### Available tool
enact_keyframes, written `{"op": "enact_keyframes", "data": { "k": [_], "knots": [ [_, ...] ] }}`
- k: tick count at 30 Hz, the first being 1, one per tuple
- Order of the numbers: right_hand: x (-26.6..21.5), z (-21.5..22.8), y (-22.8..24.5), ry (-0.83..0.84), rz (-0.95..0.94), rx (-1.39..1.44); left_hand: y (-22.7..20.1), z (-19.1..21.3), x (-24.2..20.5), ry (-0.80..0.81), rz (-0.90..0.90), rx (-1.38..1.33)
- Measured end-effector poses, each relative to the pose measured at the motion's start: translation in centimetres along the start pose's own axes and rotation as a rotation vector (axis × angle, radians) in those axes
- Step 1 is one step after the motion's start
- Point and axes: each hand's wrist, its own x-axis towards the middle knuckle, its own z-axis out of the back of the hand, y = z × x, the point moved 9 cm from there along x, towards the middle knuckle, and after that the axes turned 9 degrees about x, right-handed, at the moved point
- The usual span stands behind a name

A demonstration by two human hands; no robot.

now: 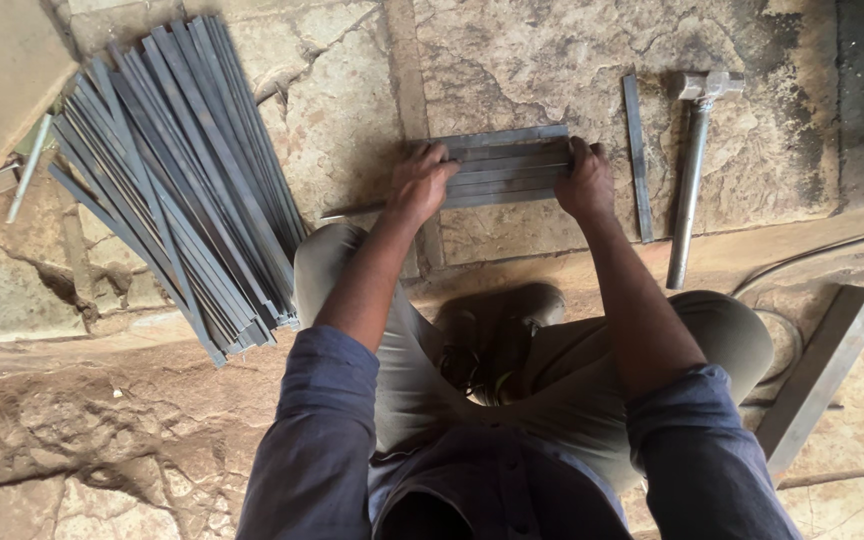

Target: The person sits on the floor and uses a hammer and a metal punch to mark or indent a stack of metal bars. They repeatedly position the punch on the bars and strike it with the hammer, occasionally adjusting the stack or the punch position.

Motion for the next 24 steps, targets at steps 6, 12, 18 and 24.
{"op": "enact_keyframes", "data": {
  "k": [6, 12, 18, 24],
  "knots": [
    [-0.6, 0.4, -0.6, 0.038, -0.148, 0.011, -0.1, 0.3, 0.7, -0.239, -0.077, 0.046],
    [0.1, 1.7, 1.8, 0.047, -0.101, 0.044, -0.1, 2.3, 0.5, -0.381, -0.097, 0.174],
    [-0.2, 2.8, 3.3, 0.03, -0.124, 0.024, -3.8, 4.4, -2.2, -0.136, -0.266, 0.085],
    [0.2, 3.0, 3.4, 0.046, -0.065, 0.009, -3.4, 3.0, -1.0, -0.14, -0.271, 0.177]
  ]
}}
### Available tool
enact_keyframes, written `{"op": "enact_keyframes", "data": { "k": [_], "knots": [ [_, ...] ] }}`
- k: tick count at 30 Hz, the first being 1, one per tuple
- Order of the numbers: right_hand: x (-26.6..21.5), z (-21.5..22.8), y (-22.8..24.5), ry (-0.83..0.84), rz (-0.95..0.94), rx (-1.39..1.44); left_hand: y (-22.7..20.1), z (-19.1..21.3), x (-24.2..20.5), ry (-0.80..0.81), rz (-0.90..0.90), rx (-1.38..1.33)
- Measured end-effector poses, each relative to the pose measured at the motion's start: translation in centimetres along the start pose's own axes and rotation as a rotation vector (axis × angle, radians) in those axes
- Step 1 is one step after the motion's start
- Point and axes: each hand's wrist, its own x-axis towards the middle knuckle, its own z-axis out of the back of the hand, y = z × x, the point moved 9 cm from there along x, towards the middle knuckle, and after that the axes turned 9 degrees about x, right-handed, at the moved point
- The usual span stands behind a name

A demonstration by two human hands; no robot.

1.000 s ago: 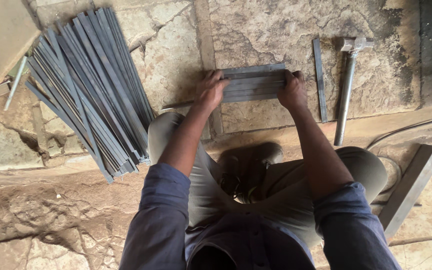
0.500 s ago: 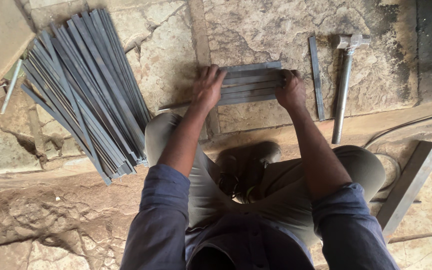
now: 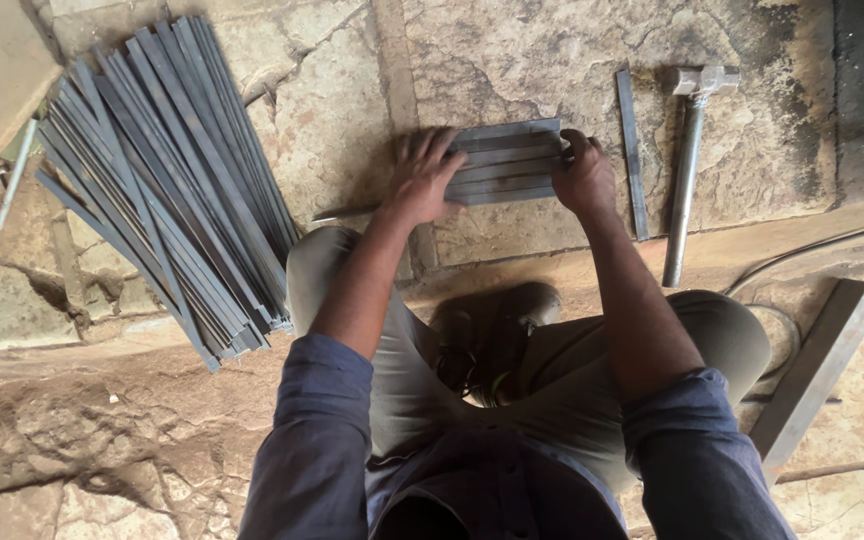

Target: The person sits on the floor and uses a hammer and a metal punch to mark or indent a stack of metal bars. They repeatedly position the punch on the bars and strike it with the hammer, occasionally adjusting the stack or the punch position.

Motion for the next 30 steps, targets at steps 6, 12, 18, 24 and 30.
{"op": "enact_keyframes", "data": {
  "k": [6, 12, 18, 24, 30],
  "knots": [
    [0.1, -1.1, -2.5, 0.06, -0.265, 0.156, 1.2, -0.2, 1.0, 0.049, 0.05, 0.011],
    [0.0, -1.1, -1.0, 0.046, -0.125, 0.211, 1.6, 0.1, -0.2, 0.245, 0.103, 0.094],
    [-0.7, -2.1, 1.3, 0.06, -0.024, 0.209, 3.0, 0.1, -1.2, 0.271, 0.141, 0.073],
    [-1.1, -3.3, 1.4, 0.155, -0.07, 0.36, 3.6, 1.2, -2.6, 0.137, 0.155, 0.086],
    [-0.4, -3.2, 1.6, 0.142, -0.033, 0.35, 6.6, 3.3, -4.4, -0.074, 0.374, -0.14]
  ]
}}
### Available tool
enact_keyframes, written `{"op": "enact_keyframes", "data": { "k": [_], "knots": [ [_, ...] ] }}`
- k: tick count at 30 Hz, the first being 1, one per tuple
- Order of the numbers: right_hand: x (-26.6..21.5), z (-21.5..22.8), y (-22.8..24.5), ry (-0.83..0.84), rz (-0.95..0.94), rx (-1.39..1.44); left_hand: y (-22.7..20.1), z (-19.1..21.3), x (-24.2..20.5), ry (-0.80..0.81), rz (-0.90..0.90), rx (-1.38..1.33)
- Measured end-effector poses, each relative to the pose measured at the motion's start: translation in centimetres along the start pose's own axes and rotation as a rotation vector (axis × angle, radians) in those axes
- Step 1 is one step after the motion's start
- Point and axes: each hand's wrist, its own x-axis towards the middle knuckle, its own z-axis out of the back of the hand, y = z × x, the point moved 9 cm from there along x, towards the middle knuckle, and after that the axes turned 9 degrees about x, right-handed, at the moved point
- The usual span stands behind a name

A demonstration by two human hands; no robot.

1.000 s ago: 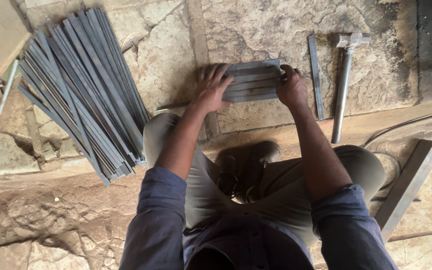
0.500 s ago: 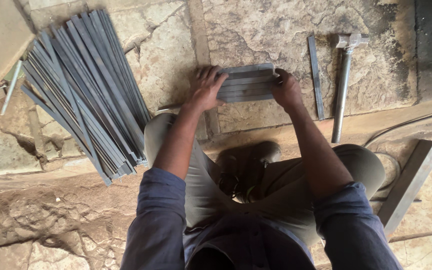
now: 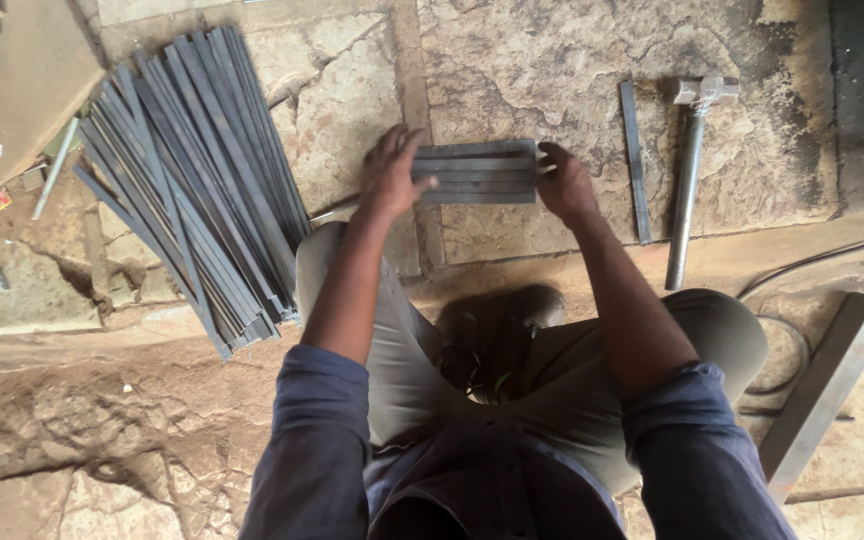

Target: The person sits on the floor and uses a hammer and a metal punch to mark or indent a stack of metal bars. They repeatedly position the punch on the bars and strike it with the hammer, occasionally adjusting the stack or the punch position.

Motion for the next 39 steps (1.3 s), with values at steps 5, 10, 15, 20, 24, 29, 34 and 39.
{"op": "enact_keyframes", "data": {
  "k": [5, 10, 15, 20, 24, 29, 34, 39],
  "knots": [
    [-1.1, -2.3, 2.4, 0.178, 0.039, -0.451, 0.1, -2.4, -2.7, 0.343, 0.151, 0.03],
    [-3.2, -8.3, 4.1, 0.451, 0.221, -0.803, -2.3, -5.2, -2.0, 0.204, -0.063, 0.205],
    [-4.8, -8.4, 3.8, 0.434, 0.256, -0.817, -2.0, -5.6, -2.9, 0.203, -0.014, 0.162],
    [-5.5, -8.6, 3.5, 0.467, 0.26, -0.879, -2.4, -5.2, -3.9, 0.257, 0.001, 0.169],
    [-6.2, -8.9, 3.5, 0.48, 0.196, -0.898, -2.9, -5.6, -4.4, 0.375, -0.025, 0.291],
    [-6.0, -9.3, 3.2, 0.413, 0.18, -0.826, -3.2, -5.5, -4.6, 0.331, -0.039, 0.295],
    [-5.3, -9.3, 4.0, 0.197, 0.424, -0.867, -2.9, -5.5, -3.4, 0.25, -0.063, 0.253],
    [-5.6, -9.2, 3.0, 0.374, 0.188, -0.854, -1.9, -5.2, -1.7, 0.276, -0.072, 0.128]
  ]
}}
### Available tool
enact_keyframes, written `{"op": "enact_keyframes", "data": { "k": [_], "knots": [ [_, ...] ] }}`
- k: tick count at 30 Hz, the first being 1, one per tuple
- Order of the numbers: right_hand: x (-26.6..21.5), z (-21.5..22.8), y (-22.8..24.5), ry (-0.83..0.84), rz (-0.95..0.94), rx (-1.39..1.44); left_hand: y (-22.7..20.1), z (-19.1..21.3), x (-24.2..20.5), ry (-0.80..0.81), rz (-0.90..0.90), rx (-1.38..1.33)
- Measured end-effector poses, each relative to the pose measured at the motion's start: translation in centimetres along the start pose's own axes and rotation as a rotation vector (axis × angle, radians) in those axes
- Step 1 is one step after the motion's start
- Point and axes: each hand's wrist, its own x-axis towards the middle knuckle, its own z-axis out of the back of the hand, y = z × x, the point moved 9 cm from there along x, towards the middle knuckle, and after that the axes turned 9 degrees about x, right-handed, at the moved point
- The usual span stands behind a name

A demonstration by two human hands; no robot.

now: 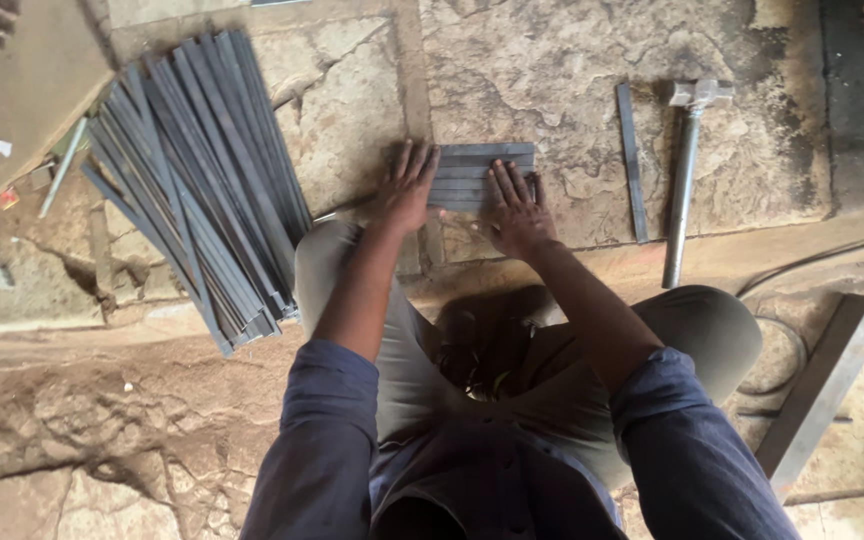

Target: The person sits on the floor and uses a hammer and a metal punch to mark or indent a stack of metal bars. They repeatedly position the punch on the bars and strike it with the hammer, occasionally adjusting the stack or the punch position.

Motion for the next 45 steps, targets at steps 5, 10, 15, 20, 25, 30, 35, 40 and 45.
{"op": "enact_keyframes", "data": {
  "k": [5, 10, 15, 20, 25, 30, 35, 40, 45],
  "knots": [
    [0.2, 1.2, 0.3, 0.071, -0.025, 0.049, 0.2, -0.1, 1.0, -0.109, -0.05, 0.019],
    [2.1, 2.6, -5.6, -0.215, -0.1, -0.052, 0.3, -0.5, 1.8, -0.176, -0.063, 0.018],
    [-3.3, 3.4, -20.3, -0.578, -0.788, 0.276, -0.2, 1.2, 0.6, -0.147, 0.004, -0.015],
    [-7.6, 2.3, -23.5, -0.678, -0.874, 0.276, -1.3, 2.6, -0.3, -0.141, 0.056, -0.042],
    [-7.5, 2.0, -21.5, -0.639, -0.784, 0.376, -0.6, 1.8, 0.1, -0.092, 0.118, -0.056],
    [-7.5, 2.2, -16.2, -0.834, -0.502, 0.278, 0.0, 0.8, 0.6, -0.089, 0.121, -0.044],
    [-6.9, 0.4, -10.0, -0.738, -0.437, 0.48, 0.2, 0.5, 0.7, -0.079, 0.148, -0.061],
    [-6.9, 2.7, -5.8, -0.742, -0.34, 0.385, 0.8, 0.2, 0.5, -0.099, 0.137, -0.079],
    [-6.4, 2.7, -5.5, -0.707, -0.375, 0.464, 1.0, 0.4, 0.8, -0.153, 0.117, -0.085]
  ]
}}
